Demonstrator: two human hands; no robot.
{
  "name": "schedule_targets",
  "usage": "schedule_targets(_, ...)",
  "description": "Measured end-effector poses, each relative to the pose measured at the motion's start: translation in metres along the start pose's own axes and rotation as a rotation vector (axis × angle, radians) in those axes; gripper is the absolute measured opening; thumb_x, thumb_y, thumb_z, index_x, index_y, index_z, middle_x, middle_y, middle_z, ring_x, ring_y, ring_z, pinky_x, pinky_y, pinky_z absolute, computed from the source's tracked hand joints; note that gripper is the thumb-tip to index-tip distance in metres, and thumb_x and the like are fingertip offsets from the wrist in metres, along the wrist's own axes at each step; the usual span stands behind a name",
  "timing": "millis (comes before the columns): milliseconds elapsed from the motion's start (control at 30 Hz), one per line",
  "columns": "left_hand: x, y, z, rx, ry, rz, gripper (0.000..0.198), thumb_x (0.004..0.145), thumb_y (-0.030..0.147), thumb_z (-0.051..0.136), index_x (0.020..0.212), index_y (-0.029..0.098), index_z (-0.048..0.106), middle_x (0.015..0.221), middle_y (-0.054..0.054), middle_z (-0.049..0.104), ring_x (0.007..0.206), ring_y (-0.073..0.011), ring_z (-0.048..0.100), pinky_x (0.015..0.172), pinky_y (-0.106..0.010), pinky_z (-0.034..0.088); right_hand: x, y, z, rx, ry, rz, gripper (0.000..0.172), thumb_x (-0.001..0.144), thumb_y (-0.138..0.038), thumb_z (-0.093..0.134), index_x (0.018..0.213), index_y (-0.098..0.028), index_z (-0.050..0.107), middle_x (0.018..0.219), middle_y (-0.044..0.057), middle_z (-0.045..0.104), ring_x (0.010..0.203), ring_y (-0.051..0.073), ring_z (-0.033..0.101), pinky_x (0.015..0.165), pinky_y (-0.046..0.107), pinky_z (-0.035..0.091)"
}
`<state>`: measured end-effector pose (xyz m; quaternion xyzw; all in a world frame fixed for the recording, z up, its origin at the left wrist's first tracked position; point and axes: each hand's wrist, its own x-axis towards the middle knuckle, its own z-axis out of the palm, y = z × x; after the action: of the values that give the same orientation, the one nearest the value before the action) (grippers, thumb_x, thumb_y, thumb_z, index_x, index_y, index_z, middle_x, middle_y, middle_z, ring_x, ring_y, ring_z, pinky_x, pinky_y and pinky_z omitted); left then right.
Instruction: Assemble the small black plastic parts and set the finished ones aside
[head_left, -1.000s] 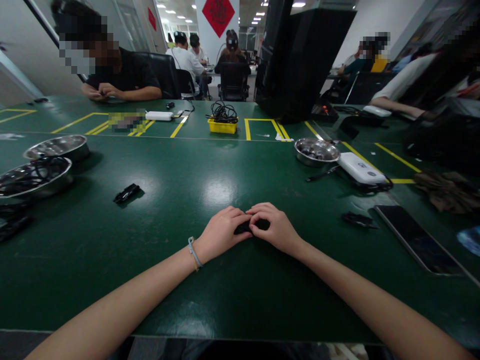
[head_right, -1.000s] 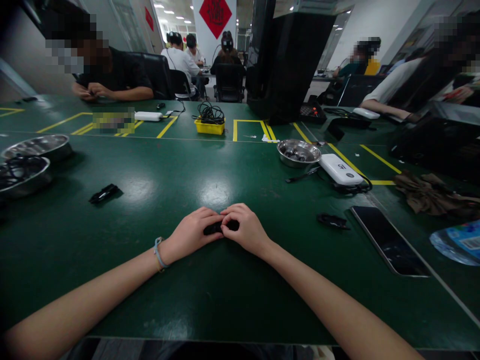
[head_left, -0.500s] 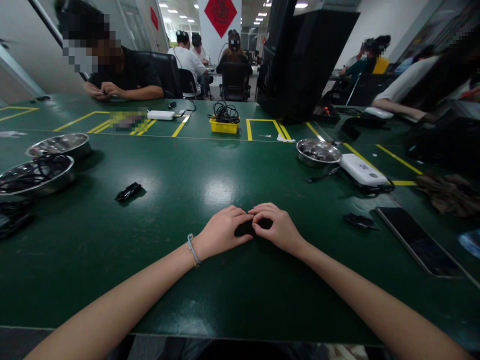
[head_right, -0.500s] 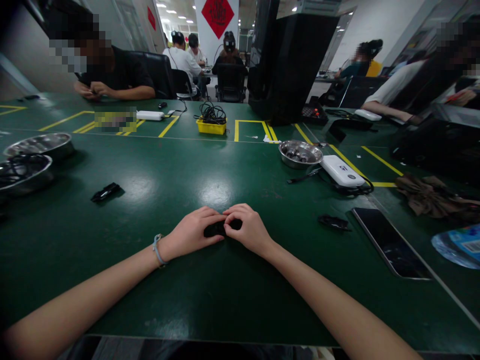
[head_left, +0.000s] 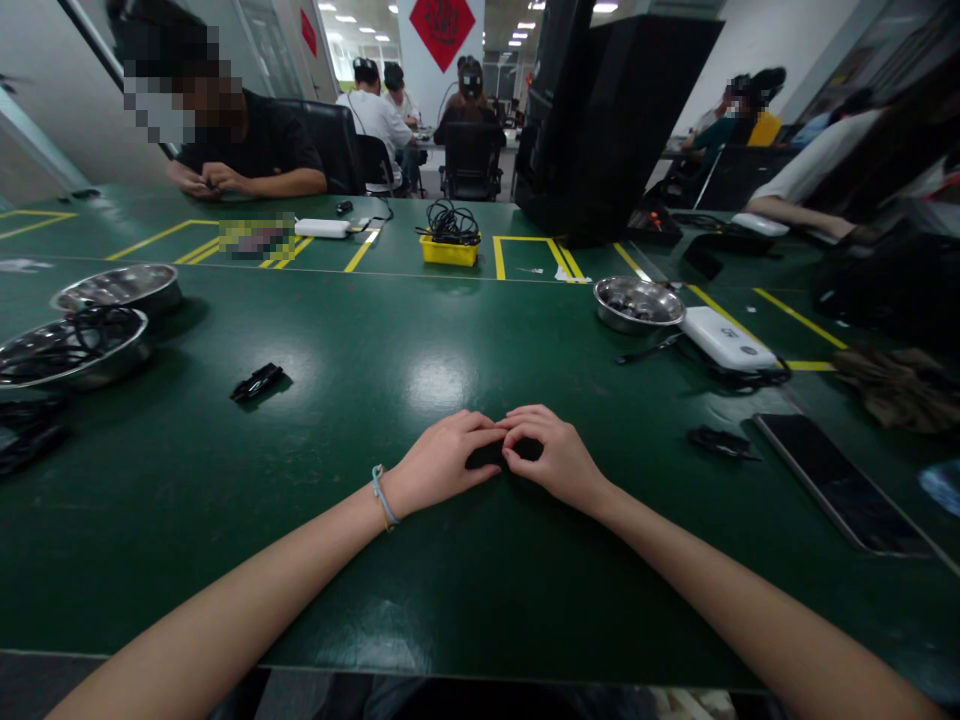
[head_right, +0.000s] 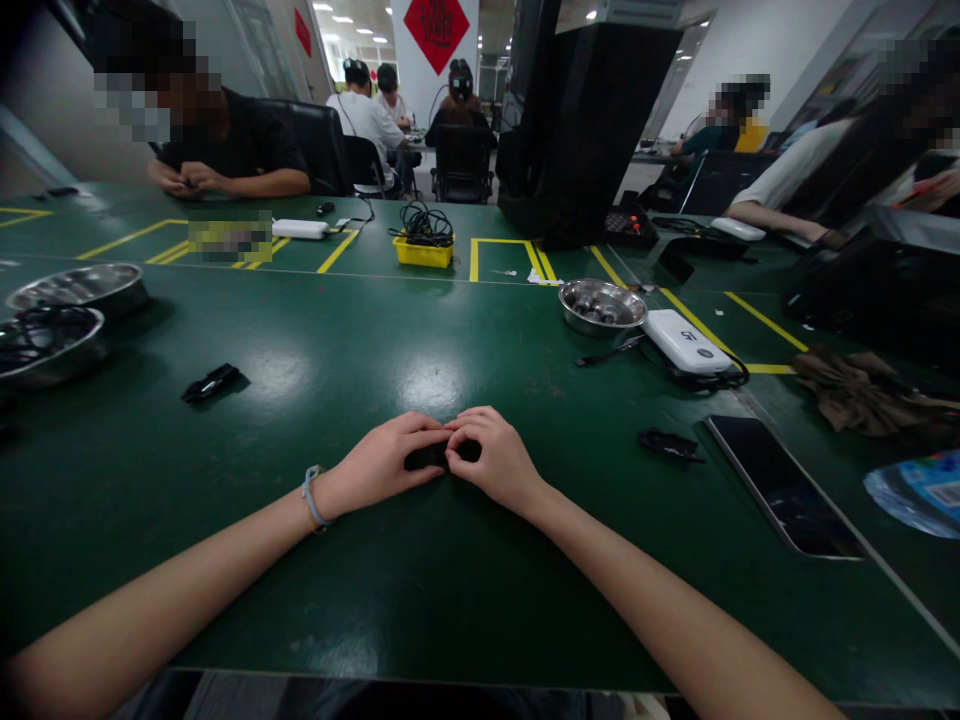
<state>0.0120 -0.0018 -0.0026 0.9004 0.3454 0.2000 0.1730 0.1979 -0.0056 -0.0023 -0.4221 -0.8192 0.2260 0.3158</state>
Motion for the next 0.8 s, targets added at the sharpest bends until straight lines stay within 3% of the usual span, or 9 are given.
schedule_targets(200, -0.0004, -0.0032, 0.0050, -0.134, 0.038, 0.038, 0.038, 0.078, 0.017, 0.057, 0.115, 0.019, 0.049, 0.117, -0.006, 0.050, 0.106, -0.0166, 0.048, 0.092, -0.032, 0.040, -0.0001, 0.0025, 0.0027, -0.039, -0.002, -0.011, 0.007, 0.065, -0.014, 0.061, 0.062, -0.020, 0.060, 0.085, 0.003, 0.066, 0.099, 0.021, 0.051, 0.086, 0.037, 0.043)
schedule_targets(433, -0.0002, -0.0049, 0.0061, -0.139, 0.041, 0.066, 0.034, 0.077, 0.016, 0.058, 0.111, 0.020, 0.053, 0.110, -0.004, 0.057, 0.100, -0.0155, 0.052, 0.088, -0.031, 0.044, -0.0011, 0.0057, 0.0040, -0.028, -0.004, 0.001, 0.006, 0.066, -0.015, 0.061, 0.062, -0.020, 0.061, 0.092, 0.003, 0.066, 0.101, 0.021, 0.050, 0.088, 0.039, 0.043)
schedule_targets(800, -0.0012, -0.0067, 0.0062, -0.024, 0.043, 0.131, 0.034, 0.081, 0.021, 0.054, 0.115, 0.021, 0.052, 0.111, -0.006, 0.057, 0.099, -0.0165, 0.053, 0.084, -0.032, 0.046, -0.0028, 0.0079, 0.0026, -0.030, -0.007, 0.002, 0.006, 0.068, -0.018, 0.061, 0.068, -0.021, 0.065, 0.093, 0.003, 0.066, 0.104, 0.021, 0.049, 0.088, 0.040, 0.042)
